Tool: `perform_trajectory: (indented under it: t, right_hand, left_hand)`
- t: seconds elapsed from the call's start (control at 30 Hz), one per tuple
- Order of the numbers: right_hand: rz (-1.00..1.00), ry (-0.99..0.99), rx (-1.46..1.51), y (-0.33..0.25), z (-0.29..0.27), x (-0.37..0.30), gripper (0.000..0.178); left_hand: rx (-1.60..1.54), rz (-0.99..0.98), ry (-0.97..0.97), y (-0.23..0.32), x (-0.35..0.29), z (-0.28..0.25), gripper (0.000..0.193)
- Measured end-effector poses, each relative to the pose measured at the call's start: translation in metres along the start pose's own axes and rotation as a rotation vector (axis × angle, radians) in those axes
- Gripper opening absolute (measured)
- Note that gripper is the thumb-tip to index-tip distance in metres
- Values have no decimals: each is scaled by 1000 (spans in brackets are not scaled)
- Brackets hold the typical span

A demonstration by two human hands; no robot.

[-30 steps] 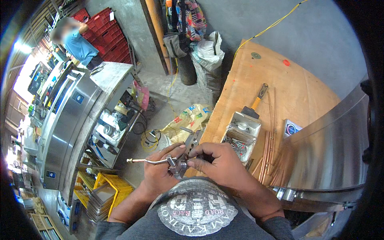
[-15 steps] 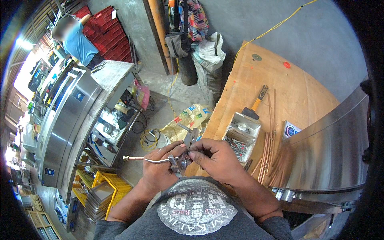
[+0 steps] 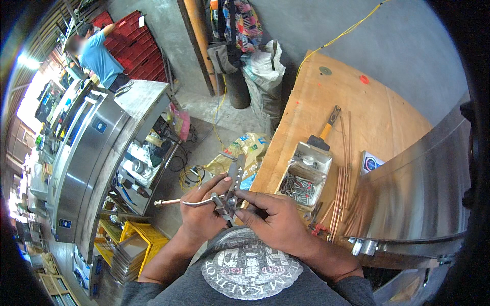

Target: The person assembles a metal bracket with copper tubing, using pliers and a red clamp to secure and adjust the components. They manipulate the parts by hand, tighten connections, and place the assembled unit on a workbench.

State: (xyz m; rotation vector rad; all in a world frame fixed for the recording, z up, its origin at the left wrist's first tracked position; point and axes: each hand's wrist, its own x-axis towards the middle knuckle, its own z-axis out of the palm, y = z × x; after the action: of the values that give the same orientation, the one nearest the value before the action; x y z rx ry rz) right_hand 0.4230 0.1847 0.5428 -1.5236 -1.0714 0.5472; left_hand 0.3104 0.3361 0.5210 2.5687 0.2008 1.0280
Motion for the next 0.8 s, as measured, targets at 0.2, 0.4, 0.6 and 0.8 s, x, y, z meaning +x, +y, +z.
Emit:
perform_trajectory:
  t: [0.2,0.4,0.6,0.8]
  right_hand:
    - [172,-41,221,5,4,0,38]
    - [132,-22,276,14,9,-3,36]
    - [109,-76,224,5,7,-2,34]
    - [63,-11,205,17,11,1,36]
  left_hand:
    - [3,1,29,-2,-2,2,50]
    - [0,3,38,-2,-2,1,50]
    - [2,-8,31,-7,-4,2,50]
    - [2,-8,50,-6,-5,2,49]
